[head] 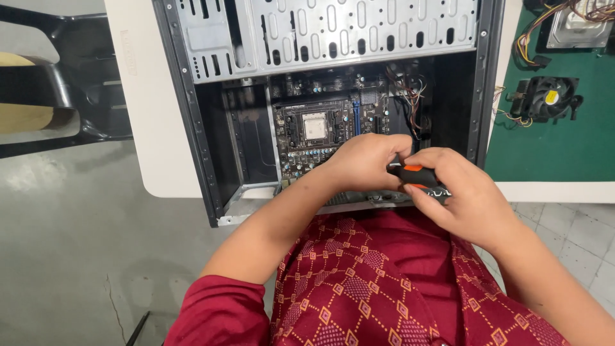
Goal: Removing a CPU cooling fan from a motherboard inside a desktop computer case using a screwdriver.
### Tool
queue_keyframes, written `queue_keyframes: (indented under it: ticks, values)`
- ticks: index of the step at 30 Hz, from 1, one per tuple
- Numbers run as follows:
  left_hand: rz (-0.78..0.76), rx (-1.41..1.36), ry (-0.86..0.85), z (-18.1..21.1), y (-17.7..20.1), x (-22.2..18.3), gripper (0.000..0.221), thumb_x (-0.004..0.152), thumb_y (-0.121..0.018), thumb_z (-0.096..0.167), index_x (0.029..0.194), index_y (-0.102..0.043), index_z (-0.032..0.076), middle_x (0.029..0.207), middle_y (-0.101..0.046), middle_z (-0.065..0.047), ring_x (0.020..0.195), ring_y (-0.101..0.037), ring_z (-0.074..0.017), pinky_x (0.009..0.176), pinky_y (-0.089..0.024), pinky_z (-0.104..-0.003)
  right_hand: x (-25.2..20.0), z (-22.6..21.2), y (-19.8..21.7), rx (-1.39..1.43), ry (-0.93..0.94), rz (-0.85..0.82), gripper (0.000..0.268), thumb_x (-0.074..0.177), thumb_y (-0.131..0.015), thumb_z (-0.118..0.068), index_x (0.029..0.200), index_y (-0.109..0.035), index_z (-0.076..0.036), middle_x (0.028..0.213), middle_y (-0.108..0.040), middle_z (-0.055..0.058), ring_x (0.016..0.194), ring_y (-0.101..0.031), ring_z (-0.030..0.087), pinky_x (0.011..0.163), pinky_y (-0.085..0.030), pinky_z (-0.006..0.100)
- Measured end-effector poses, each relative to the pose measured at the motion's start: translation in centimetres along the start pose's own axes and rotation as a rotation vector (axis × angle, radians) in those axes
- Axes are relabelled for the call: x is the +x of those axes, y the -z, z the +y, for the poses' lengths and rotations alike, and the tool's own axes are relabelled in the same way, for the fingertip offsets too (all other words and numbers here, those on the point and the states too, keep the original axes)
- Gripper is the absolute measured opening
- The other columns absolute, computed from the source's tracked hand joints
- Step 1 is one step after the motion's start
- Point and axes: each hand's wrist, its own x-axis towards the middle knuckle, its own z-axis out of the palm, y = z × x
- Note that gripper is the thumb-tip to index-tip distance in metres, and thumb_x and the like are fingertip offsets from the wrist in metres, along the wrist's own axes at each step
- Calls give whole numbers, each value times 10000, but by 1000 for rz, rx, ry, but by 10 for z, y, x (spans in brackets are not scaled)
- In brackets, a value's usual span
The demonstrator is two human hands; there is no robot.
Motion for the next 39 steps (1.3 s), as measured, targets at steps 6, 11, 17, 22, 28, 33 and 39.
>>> queue_keyframes:
  ticks: [6,11,17,22,28,33,39]
  values:
    - [-34,-288,-115,-2,9,-6,470,661,-856,524,926,-608,226,606,-342,82,587,-323,-89,576,-237,-282,-8,-7,17,0,-27,66,351,909,-725,-148,1220,-615,-30,1203,-686,146,1094,-681,266,963,-521,359]
    - [142,-568,-225,-18,8,4,100,914,-694,182,844,-646,234,847,-718,129,636,-454,6,584,-364,-201,-20,-14,43,-13,-65,185,311,907,-756,-85,1181,-637,2,1205,-701,161,1098,-687,255,954,-526,325]
    - [313,-705,378,-23,22,11,635,865,-354,672,855,-687,132,823,-575,2,726,-542,-124,709,-461,-265,-49,3,67,153,-29,286,463,865,-735,56,1249,-477,77,1236,-614,286,1235,-672,384,1164,-556,452]
    - [154,-683,439,-15,27,7,706,863,-306,670,936,-717,101,1009,-690,-73,933,-641,-172,795,-557,-290,-61,10,65,111,-48,400,373,970,-653,45,1259,-424,108,1313,-553,367,1277,-621,460,1185,-530,513]
    - [201,-585,452,-32,18,14,635,904,-355,663,728,-624,116,709,-622,-39,519,-446,-119,499,-355,-256,-50,8,57,176,-3,394,419,938,-704,28,1260,-436,35,1312,-573,311,1256,-638,394,1197,-542,464]
    - [399,-540,401,-41,28,-2,540,949,-399,634,626,-407,202,576,-404,58,508,-364,-108,566,-322,-276,-64,25,59,83,51,402,416,954,-666,17,1268,-407,99,1329,-549,394,1271,-633,495,1177,-526,526]
    - [537,-1004,320,-43,47,-43,422,976,-520,472,751,-536,116,681,-472,-5,578,-433,-112,555,-414,-246,-66,36,51,117,90,458,420,951,-631,-45,1263,-388,99,1321,-534,405,1240,-629,504,1119,-535,519]
